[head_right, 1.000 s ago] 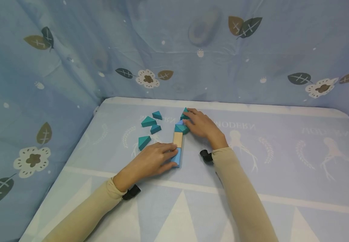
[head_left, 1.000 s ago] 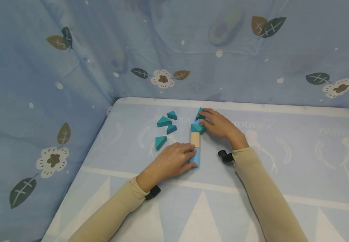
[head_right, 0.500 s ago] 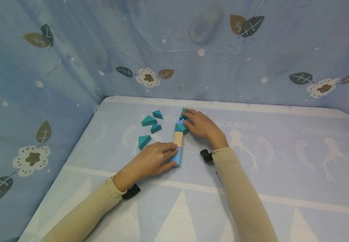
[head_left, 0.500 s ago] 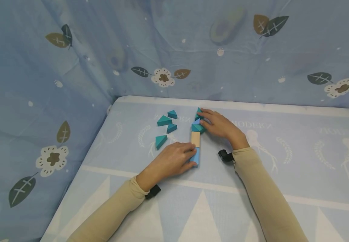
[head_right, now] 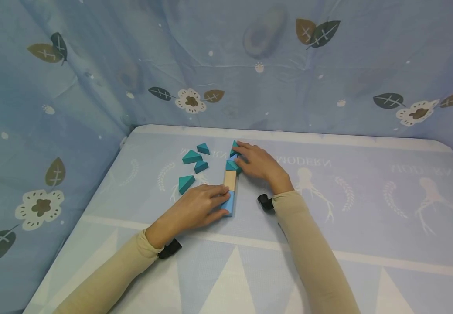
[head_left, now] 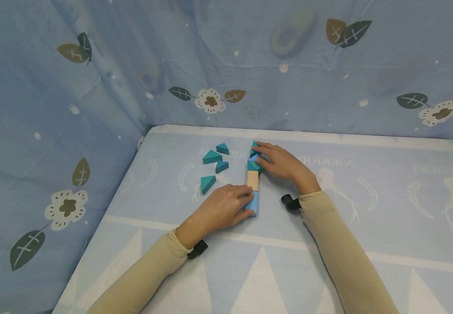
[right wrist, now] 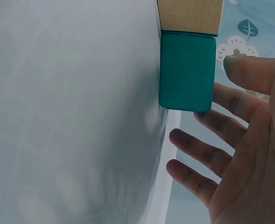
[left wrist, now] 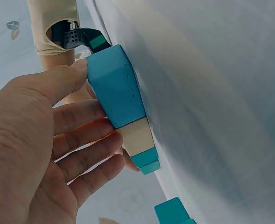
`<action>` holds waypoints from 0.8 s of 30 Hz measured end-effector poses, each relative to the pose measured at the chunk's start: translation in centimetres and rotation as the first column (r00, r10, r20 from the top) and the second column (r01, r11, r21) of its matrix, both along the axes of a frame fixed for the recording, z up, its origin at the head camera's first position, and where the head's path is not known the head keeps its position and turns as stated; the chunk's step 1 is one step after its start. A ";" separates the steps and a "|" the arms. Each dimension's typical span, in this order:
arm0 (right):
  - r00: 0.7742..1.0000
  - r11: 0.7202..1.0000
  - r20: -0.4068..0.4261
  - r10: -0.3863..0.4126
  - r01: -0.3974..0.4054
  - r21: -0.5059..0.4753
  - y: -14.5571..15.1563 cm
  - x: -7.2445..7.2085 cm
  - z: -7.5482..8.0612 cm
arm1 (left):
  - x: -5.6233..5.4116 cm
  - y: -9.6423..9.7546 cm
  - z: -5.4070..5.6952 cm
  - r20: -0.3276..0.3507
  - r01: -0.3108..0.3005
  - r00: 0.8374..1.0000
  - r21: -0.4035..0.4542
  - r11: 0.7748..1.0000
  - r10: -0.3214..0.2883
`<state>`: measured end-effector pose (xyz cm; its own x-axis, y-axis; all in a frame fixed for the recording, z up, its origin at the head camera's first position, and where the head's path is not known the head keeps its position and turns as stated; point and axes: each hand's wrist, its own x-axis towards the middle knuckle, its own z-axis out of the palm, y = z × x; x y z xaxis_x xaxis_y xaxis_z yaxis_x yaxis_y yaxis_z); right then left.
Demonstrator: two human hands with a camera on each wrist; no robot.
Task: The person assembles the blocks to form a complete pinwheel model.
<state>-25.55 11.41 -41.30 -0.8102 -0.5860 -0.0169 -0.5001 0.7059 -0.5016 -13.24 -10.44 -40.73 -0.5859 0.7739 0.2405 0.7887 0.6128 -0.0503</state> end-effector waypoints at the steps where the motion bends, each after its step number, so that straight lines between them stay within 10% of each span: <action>1: 1.000 1.000 0.001 0.001 -0.001 0.001 0.0 0.0 0.0 | 0.0 0.0 0.0 -0.002 0.001 1.000 0.002 1.000 -0.001; 24: 0.999 1.000 0.028 0.020 -0.020 0.006 -0.3 0.4 0.4 | -0.1 -0.1 -0.1 -0.004 0.001 1.000 0.003 1.000 -0.001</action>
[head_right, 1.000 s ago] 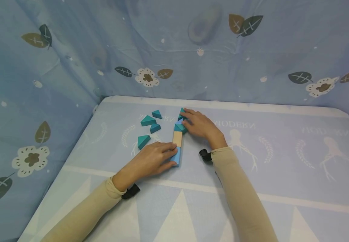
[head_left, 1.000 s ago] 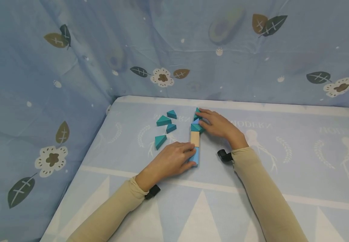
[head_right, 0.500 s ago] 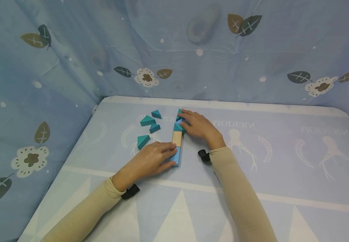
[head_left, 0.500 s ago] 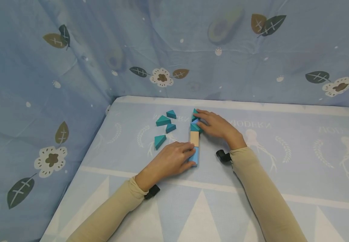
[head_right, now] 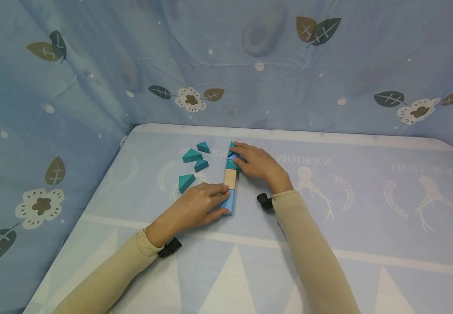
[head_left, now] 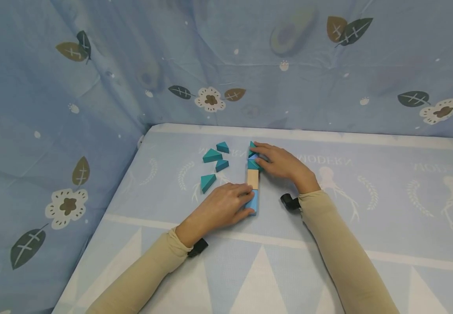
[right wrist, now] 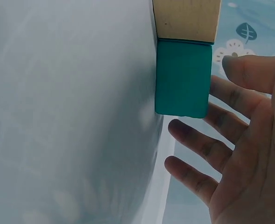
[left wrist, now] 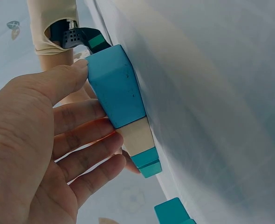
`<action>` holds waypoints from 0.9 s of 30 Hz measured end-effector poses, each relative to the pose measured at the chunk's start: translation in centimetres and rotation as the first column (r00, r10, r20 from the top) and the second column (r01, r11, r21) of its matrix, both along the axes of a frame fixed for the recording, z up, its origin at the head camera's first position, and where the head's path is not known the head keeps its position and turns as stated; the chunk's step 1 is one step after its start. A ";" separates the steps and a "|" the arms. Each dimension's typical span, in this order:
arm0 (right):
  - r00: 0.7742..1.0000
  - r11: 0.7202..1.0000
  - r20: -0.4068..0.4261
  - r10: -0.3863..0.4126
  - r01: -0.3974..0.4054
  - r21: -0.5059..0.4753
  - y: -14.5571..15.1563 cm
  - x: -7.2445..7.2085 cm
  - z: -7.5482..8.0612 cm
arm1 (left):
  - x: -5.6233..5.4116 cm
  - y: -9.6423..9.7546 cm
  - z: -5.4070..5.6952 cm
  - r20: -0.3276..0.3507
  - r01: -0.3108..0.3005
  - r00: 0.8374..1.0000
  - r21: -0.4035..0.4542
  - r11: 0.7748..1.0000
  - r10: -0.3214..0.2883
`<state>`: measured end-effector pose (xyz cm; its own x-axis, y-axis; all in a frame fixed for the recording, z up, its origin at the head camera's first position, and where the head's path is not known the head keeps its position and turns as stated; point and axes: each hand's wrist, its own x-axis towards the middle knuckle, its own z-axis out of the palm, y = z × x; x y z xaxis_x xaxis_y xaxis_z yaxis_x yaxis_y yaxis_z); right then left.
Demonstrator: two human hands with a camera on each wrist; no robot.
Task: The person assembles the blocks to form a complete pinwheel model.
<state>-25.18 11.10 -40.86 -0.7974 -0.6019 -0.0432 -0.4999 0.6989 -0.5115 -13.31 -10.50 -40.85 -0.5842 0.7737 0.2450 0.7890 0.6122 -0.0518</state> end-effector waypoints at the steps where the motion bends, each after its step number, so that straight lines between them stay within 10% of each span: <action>1: 1.000 1.000 -0.002 0.001 -0.001 0.002 0.0 0.0 0.0 | 0.0 0.0 0.0 0.000 0.001 1.000 0.002 1.000 -0.001; 27: 1.000 1.000 -0.009 0.006 -0.006 0.003 -0.2 0.2 0.2 | -0.1 0.0 0.1 -0.002 0.003 1.000 0.008 1.000 -0.003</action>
